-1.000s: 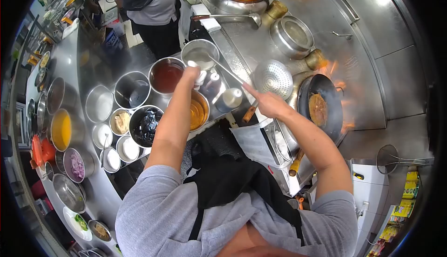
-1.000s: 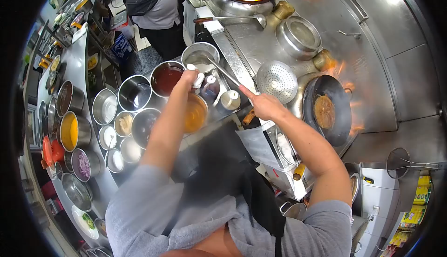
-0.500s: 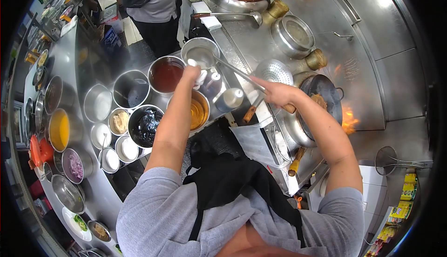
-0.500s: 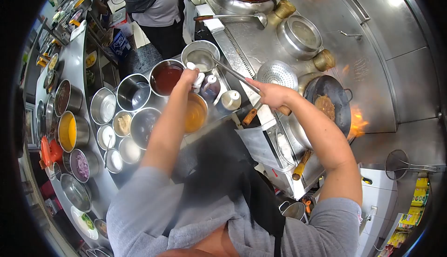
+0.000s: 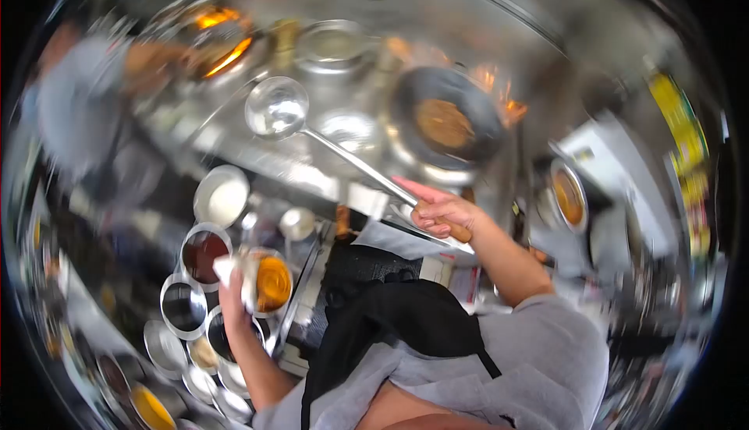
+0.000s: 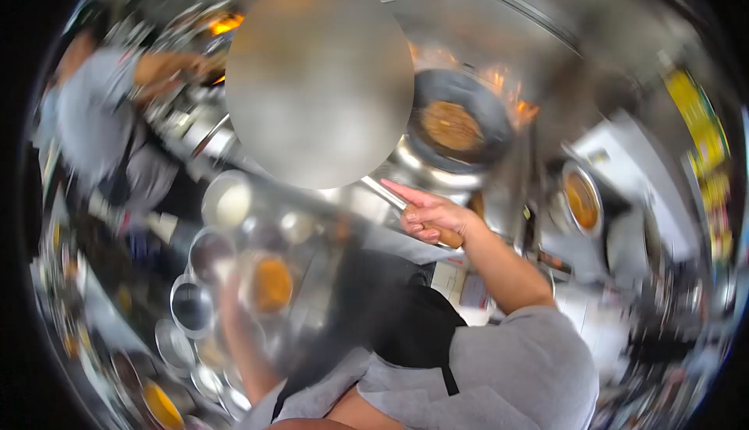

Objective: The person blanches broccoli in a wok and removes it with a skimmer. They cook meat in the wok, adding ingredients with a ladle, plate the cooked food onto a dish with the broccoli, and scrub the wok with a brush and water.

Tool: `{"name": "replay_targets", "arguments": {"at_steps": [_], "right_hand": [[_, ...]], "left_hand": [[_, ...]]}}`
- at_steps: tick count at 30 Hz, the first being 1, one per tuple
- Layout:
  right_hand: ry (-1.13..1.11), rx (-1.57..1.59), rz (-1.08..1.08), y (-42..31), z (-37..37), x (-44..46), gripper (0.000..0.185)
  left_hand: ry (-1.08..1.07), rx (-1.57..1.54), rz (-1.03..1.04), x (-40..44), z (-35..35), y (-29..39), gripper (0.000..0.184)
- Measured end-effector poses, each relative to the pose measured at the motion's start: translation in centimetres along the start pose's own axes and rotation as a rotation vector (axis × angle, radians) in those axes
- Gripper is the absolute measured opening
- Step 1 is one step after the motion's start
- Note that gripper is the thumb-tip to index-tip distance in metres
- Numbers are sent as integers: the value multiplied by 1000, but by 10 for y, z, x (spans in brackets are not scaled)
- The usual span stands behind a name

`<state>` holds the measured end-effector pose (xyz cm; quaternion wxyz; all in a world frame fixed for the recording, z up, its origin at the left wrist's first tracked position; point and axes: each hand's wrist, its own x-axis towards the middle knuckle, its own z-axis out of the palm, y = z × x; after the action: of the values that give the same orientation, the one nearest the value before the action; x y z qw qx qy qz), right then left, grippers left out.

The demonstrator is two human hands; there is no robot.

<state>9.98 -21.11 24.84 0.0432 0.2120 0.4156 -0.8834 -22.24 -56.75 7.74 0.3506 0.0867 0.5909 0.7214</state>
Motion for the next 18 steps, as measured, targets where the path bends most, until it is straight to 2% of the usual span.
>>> {"name": "replay_targets", "arguments": {"at_steps": [2, 3, 5, 6, 7, 8, 9, 11, 12, 13, 15, 17, 18], "right_hand": [[189, -102, -65, -14, 0, -64, 94], [246, -156, -123, -18, -5, -90, 90], [547, -541, -119, -28, -15, -125, 87], [707, -791, -51, -30, -15, -133, 86], [864, -1037, 26, -34, -19, -142, 86], [930, -1464, -58, -27, -43, -147, 84], [985, -1409, 92, -32, -39, -143, 81], [1038, -1411, 186, -28, -90, -134, 81], [1041, -1475, 134, -10, -146, -126, 82], [1048, -1471, 136, -3, -155, -123, 82], [1173, -1445, 504, 1, -165, -109, 86], [1162, -1509, 508, 15, -171, -113, 89], [1116, -1506, 468, 10, -163, -129, 90]], "left_hand": [[41, -47, -50, -3, -5, -11, 54], [12, -41, -32, -7, 16, 4, 54], [-14, 11, -17, 14, 32, 1, 54], [-83, 82, 66, 15, 52, 12, 52], [-115, 71, 55, 24, 83, 22, 50], [-147, 60, 45, 32, 114, 33, 47], [-140, -36, -57, 46, 143, 36, 45], [-215, -100, -128, 63, 210, 37, 41], [-291, -82, -146, 75, 243, 26, 42], [-367, -66, -165, 81, 276, 15, 43], [-453, 124, -260, 53, 343, 20, 47], [-501, 410, -325, 51, 387, 1, 54], [-570, 252, -366, 53, 408, -16, 56]]}}
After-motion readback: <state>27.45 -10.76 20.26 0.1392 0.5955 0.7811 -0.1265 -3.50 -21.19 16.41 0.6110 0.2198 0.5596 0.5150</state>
